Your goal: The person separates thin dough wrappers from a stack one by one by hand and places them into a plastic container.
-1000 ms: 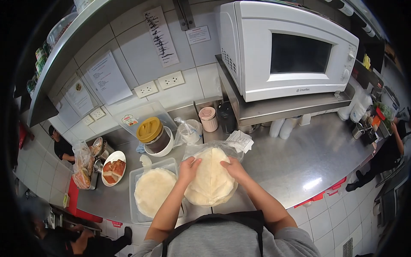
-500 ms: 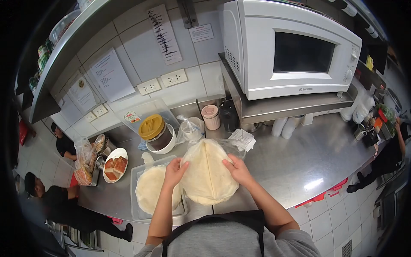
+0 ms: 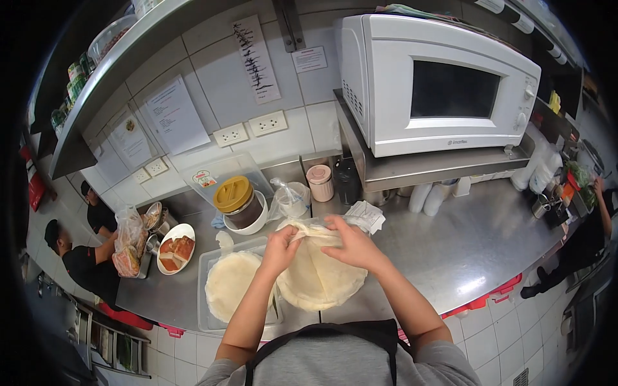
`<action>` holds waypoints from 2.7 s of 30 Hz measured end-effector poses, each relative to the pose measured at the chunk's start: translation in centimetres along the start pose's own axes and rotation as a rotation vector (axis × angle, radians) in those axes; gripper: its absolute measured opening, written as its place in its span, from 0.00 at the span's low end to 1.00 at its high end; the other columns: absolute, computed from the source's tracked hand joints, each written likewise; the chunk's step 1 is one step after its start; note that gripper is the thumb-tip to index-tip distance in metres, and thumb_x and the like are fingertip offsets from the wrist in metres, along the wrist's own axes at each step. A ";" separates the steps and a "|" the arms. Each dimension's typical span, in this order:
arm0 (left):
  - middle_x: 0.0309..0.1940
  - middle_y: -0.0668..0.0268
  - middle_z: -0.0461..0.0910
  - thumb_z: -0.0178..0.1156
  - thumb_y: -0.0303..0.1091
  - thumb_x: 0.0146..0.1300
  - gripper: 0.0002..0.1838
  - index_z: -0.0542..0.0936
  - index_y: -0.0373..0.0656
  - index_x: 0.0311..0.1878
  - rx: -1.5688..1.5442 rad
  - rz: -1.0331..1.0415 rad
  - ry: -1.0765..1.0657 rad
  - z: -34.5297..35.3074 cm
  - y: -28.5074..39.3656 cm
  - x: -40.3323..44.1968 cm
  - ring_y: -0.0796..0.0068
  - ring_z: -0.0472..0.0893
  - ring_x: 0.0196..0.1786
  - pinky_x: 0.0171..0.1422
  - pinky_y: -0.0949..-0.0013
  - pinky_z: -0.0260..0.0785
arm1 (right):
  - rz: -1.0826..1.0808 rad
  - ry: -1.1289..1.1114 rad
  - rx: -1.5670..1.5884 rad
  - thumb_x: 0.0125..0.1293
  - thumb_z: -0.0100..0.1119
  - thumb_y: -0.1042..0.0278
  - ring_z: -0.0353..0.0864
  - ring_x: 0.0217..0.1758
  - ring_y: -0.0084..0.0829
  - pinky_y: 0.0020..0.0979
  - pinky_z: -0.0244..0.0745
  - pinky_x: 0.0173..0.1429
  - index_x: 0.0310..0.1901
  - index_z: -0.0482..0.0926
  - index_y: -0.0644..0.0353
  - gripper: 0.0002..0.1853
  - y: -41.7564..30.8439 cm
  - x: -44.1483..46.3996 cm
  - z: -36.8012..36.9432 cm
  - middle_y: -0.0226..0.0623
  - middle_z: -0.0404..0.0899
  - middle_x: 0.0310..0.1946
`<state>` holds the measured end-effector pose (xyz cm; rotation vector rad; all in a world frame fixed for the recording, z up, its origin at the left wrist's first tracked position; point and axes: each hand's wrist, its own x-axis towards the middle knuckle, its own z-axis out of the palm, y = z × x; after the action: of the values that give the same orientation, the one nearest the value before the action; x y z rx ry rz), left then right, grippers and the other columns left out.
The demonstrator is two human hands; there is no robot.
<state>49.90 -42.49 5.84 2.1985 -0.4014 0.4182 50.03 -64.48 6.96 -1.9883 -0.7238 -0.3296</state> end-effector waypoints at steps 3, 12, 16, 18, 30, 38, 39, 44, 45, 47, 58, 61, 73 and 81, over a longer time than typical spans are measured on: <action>0.30 0.52 0.80 0.62 0.26 0.52 0.08 0.77 0.36 0.37 0.072 0.095 0.039 0.1 1.2 -0.2 0.51 0.80 0.34 0.38 0.60 0.70 | 0.116 -0.183 -0.244 0.56 0.64 0.62 0.80 0.44 0.51 0.43 0.74 0.47 0.52 0.74 0.60 0.23 -1.3 1.5 0.0 0.52 0.81 0.38; 0.17 0.71 0.71 0.61 0.34 0.63 0.13 0.75 0.37 0.26 -0.048 -0.135 0.445 -3.1 -3.2 -3.4 0.81 0.67 0.22 0.27 0.73 0.59 | 0.231 0.150 0.010 0.57 0.63 0.67 0.82 0.39 0.45 0.36 0.74 0.44 0.42 0.80 0.64 0.13 2.5 0.7 1.0 0.49 0.82 0.34; 0.20 0.78 0.70 0.60 0.35 0.65 0.13 0.75 0.38 0.26 -0.267 -0.164 0.519 -3.9 -6.2 -5.1 0.86 0.64 0.25 0.27 0.75 0.58 | 0.304 0.160 0.367 0.59 0.62 0.71 0.81 0.36 0.38 0.29 0.73 0.42 0.41 0.78 0.66 0.10 2.2 0.4 0.3 0.46 0.81 0.32; 0.22 0.75 0.76 0.60 0.34 0.64 0.10 0.79 0.36 0.32 -0.470 -0.164 0.400 -4.0 -6.5 -5.4 0.84 0.69 0.25 0.28 0.73 0.62 | 0.151 0.133 0.298 0.59 0.61 0.72 0.81 0.34 0.35 0.28 0.72 0.42 0.40 0.78 0.67 0.09 2.3 -0.1 0.5 0.43 0.81 0.31; 0.23 0.72 0.81 0.63 0.36 0.62 0.10 0.83 0.38 0.37 -0.174 -0.094 -0.052 -4.2 1.2 -1.3 0.87 0.75 0.28 0.33 0.74 0.68 | -0.129 -0.065 -0.013 0.58 0.64 0.67 0.79 0.33 0.40 0.31 0.73 0.40 0.39 0.78 0.67 0.12 -4.3 2.1 -0.5 0.44 0.80 0.30; 0.20 0.58 0.79 0.64 0.29 0.55 0.05 0.83 0.38 0.34 0.047 0.094 0.196 -4.6 -0.6 -1.5 0.64 0.76 0.21 0.29 0.69 0.67 | 0.123 -0.034 -0.044 0.59 0.64 0.62 0.79 0.28 0.44 0.37 0.72 0.35 0.38 0.79 0.63 0.12 -0.7 2.3 -1.3 0.47 0.78 0.21; 0.19 0.58 0.79 0.64 0.28 0.54 0.05 0.83 0.38 0.33 0.065 0.116 0.239 -4.9 -1.4 -1.9 0.65 0.76 0.20 0.28 0.69 0.67 | 0.155 0.001 0.012 0.59 0.64 0.63 0.79 0.27 0.42 0.36 0.72 0.35 0.38 0.79 0.64 0.12 -0.3 1.9 -1.4 0.47 0.78 0.22; 0.15 0.69 0.74 0.63 0.25 0.56 0.04 0.81 0.33 0.31 0.026 -0.002 0.385 -6.7 -3.7 -4.0 0.84 0.69 0.20 0.25 0.74 0.61 | 0.360 0.063 0.386 0.63 0.62 0.66 0.79 0.31 0.23 0.27 0.73 0.38 0.43 0.80 0.66 0.12 0.7 0.6 -1.6 0.37 0.83 0.31; 0.14 0.71 0.72 0.63 0.25 0.57 0.04 0.80 0.33 0.30 0.037 -0.021 0.388 -7.3 -4.0 -4.4 0.85 0.67 0.20 0.24 0.75 0.60 | 0.405 0.075 0.518 0.63 0.61 0.66 0.79 0.33 0.20 0.26 0.74 0.39 0.44 0.80 0.66 0.13 0.8 0.4 -1.4 0.34 0.84 0.33; 0.12 0.65 0.69 0.63 0.26 0.57 0.07 0.79 0.36 0.25 0.027 -0.038 0.445 -7.6 -4.9 -4.9 0.79 0.61 0.17 0.22 0.70 0.56 | 0.454 0.112 0.632 0.64 0.60 0.67 0.79 0.34 0.18 0.24 0.74 0.40 0.45 0.80 0.66 0.12 0.9 -0.1 -1.1 0.32 0.83 0.35; 0.28 0.71 0.81 0.68 0.36 0.57 0.12 0.82 0.37 0.37 -0.408 -0.255 0.027 -6.3 -3.4 -3.6 0.85 0.72 0.29 0.34 0.77 0.65 | 0.200 -0.080 0.407 0.65 0.60 0.66 0.77 0.35 0.16 0.23 0.72 0.40 0.43 0.80 0.65 0.11 -1.0 -0.3 0.7 0.29 0.82 0.34; 0.25 0.71 0.81 0.69 0.34 0.55 0.10 0.82 0.37 0.34 -0.183 -0.242 0.042 -6.3 -3.1 -3.0 0.85 0.71 0.27 0.33 0.75 0.65 | 0.270 -0.003 0.498 0.65 0.60 0.66 0.76 0.34 0.15 0.22 0.71 0.40 0.42 0.80 0.66 0.11 -1.0 -0.2 0.6 0.28 0.82 0.33; 0.22 0.75 0.77 0.66 0.30 0.59 0.09 0.78 0.37 0.27 -0.170 -0.216 0.339 -7.4 -6.5 -4.2 0.89 0.69 0.27 0.32 0.80 0.63 | 0.487 0.305 0.846 0.65 0.60 0.66 0.79 0.36 0.19 0.23 0.74 0.41 0.45 0.79 0.65 0.13 2.1 -1.1 0.3 0.32 0.83 0.36; 0.21 0.78 0.72 0.66 0.32 0.60 0.12 0.76 0.38 0.25 -0.248 -0.268 0.508 -8.6 -8.6 -6.6 0.90 0.65 0.25 0.29 0.81 0.58 | 0.536 0.518 1.016 0.64 0.60 0.66 0.81 0.40 0.24 0.26 0.76 0.46 0.48 0.77 0.64 0.14 3.0 -1.2 0.4 0.35 0.82 0.42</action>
<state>46.27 -29.64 2.21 1.7908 0.1125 0.7116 50.90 -65.70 4.04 -0.9836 0.0345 -0.0944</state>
